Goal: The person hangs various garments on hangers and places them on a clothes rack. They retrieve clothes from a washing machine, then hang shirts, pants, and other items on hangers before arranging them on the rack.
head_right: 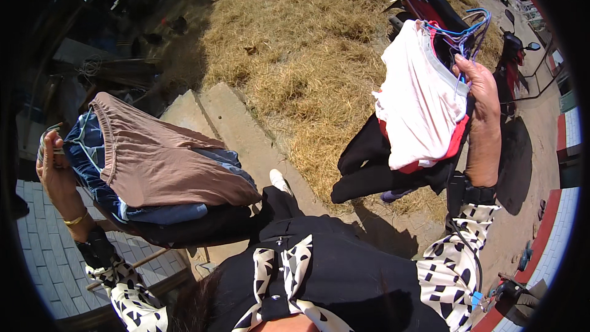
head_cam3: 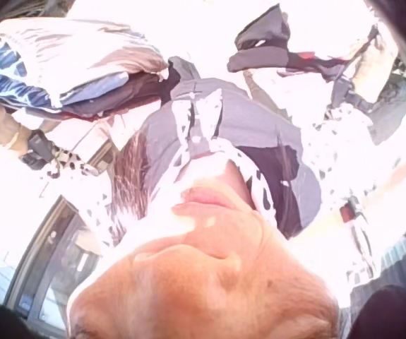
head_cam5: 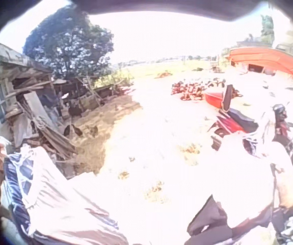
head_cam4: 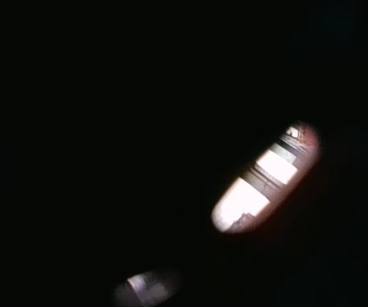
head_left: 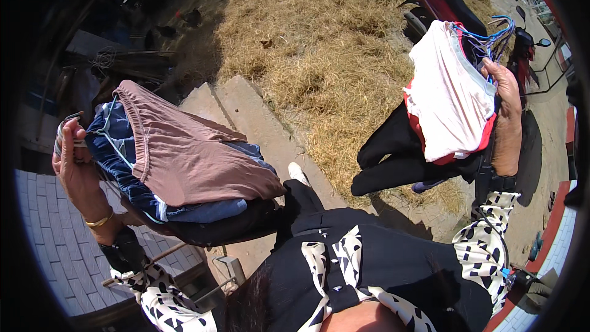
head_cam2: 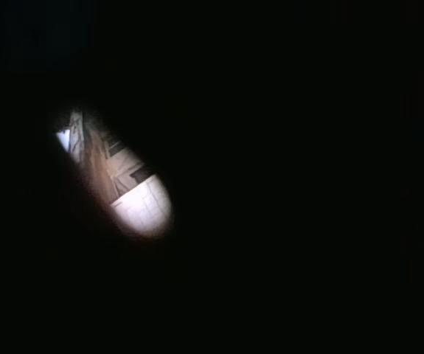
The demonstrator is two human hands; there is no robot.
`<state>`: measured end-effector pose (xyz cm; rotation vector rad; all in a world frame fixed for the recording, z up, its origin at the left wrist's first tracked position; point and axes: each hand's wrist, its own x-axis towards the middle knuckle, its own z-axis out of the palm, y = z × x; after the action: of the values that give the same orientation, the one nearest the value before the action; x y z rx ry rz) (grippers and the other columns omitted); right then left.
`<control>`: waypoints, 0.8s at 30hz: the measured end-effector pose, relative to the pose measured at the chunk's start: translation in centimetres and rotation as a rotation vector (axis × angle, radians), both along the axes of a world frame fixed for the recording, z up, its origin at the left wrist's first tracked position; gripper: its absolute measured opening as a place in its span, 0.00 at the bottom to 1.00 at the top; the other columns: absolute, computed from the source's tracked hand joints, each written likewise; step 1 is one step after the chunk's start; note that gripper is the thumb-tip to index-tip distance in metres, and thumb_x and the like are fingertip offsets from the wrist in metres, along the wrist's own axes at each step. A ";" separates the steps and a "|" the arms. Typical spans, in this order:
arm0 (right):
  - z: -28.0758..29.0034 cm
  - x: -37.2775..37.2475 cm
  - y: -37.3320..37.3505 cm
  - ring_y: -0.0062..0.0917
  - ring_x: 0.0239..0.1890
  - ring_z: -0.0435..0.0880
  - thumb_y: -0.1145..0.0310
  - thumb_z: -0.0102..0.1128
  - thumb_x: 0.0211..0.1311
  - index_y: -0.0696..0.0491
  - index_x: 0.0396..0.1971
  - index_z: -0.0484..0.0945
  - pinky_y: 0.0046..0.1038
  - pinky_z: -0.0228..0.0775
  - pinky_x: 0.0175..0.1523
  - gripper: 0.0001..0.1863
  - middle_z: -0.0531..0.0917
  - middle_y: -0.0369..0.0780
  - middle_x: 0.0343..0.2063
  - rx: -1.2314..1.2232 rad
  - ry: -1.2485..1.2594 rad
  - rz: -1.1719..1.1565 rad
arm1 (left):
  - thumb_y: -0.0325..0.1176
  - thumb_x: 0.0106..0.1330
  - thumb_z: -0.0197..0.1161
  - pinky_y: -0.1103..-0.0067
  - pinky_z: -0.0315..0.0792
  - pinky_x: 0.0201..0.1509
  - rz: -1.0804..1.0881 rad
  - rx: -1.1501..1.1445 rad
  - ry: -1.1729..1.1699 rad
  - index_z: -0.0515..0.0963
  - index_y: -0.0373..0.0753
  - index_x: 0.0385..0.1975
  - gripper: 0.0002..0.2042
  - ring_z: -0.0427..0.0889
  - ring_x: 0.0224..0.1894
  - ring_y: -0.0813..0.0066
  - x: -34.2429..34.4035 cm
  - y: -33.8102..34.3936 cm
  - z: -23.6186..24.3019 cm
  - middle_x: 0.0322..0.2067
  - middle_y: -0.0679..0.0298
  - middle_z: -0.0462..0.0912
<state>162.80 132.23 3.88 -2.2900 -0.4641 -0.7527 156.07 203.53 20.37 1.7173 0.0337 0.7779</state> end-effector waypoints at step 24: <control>-3.9 99.7 -4.1 0.22 0.52 0.75 0.76 0.55 0.69 0.61 0.60 0.74 0.22 0.64 0.65 0.20 0.76 0.39 0.49 0.093 0.045 -0.026 | 0.36 0.74 0.62 0.91 0.54 0.26 -0.101 -0.039 -0.025 0.82 0.32 0.50 0.14 0.65 0.24 0.95 111.1 -7.4 -10.1 0.35 0.69 0.86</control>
<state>262.46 128.15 -0.02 -2.2248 -0.3714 -0.7194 267.21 196.14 10.27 1.6591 -0.0539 0.7192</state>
